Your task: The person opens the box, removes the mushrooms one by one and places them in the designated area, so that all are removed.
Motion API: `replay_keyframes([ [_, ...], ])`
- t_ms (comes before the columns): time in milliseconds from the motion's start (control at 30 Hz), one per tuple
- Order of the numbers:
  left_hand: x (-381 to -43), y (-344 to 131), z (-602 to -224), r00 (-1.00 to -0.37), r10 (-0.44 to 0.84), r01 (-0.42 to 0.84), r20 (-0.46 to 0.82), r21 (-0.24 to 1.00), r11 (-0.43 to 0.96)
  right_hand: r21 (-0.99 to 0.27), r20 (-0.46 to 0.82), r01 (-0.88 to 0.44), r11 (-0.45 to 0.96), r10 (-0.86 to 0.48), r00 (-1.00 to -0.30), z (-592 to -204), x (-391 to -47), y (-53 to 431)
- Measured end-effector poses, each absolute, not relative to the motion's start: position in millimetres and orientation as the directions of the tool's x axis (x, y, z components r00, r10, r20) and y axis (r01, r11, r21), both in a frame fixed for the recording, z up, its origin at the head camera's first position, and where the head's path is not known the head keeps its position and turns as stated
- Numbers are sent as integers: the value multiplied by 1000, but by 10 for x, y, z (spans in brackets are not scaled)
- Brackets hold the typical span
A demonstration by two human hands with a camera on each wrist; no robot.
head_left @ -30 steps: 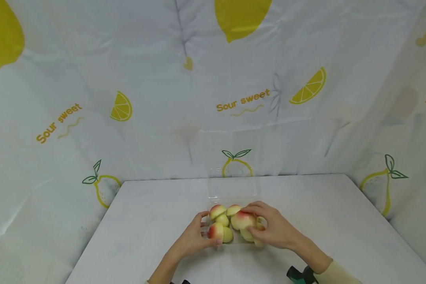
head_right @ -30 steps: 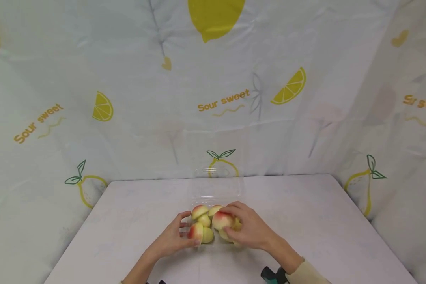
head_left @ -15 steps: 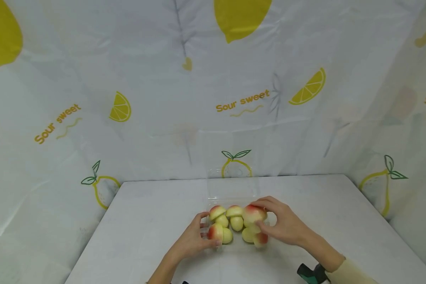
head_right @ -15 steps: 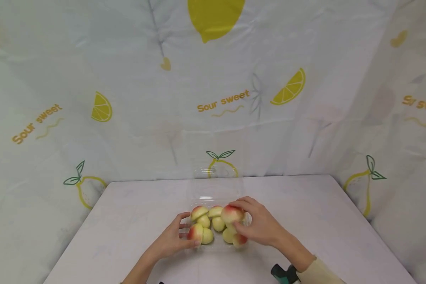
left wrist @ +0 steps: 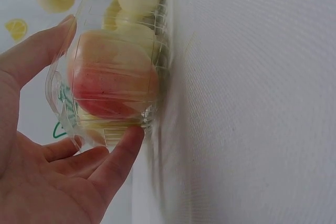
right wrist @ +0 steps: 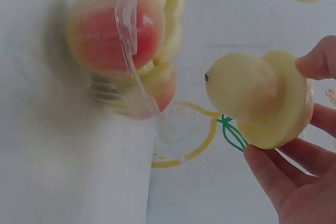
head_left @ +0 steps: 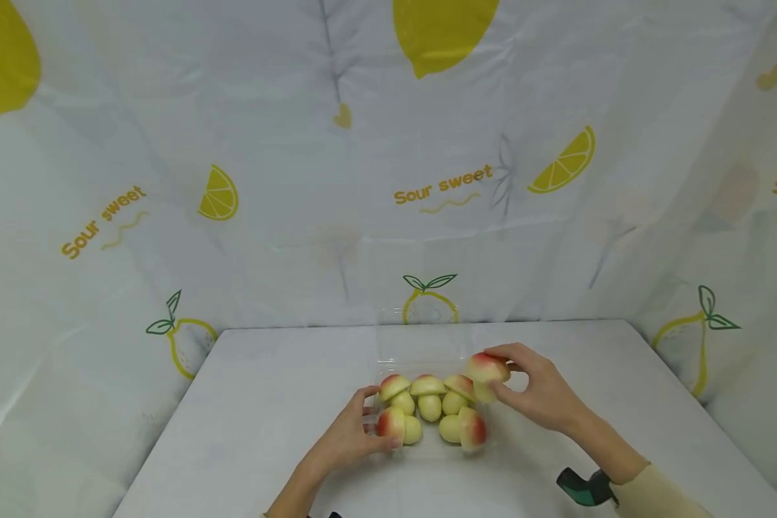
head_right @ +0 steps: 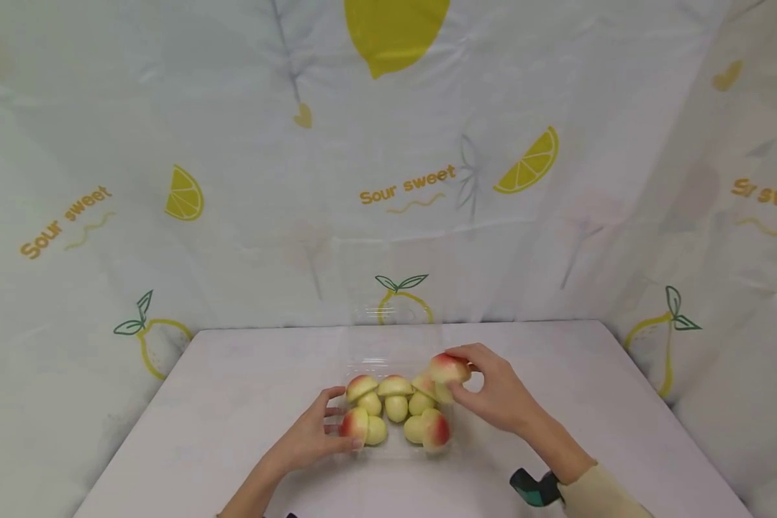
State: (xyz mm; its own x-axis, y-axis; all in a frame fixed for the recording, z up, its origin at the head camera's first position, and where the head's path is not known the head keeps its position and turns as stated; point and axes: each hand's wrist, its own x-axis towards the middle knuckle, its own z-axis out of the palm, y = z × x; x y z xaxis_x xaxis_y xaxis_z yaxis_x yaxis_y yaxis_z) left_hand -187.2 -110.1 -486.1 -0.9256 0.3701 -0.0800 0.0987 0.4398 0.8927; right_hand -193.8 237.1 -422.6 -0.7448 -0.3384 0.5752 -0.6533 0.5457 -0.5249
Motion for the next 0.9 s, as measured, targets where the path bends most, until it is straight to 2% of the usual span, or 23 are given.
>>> replay_keyframes([
  [233,-1883,-1102,-4901,-925,375,103,-70,900,424,-517,606,-642,567,-288,-742,-4209,-2015,2514],
  [567,-1891,-1093,-4906,-923,381,114,-55,906,407,-586,526,-520,622,-197,-827,-4289,-2105,2701],
  [900,-1902,-1090,-4918,-922,384,123,-49,903,411,-628,465,-440,642,-145,-874,-4452,-2264,2882],
])
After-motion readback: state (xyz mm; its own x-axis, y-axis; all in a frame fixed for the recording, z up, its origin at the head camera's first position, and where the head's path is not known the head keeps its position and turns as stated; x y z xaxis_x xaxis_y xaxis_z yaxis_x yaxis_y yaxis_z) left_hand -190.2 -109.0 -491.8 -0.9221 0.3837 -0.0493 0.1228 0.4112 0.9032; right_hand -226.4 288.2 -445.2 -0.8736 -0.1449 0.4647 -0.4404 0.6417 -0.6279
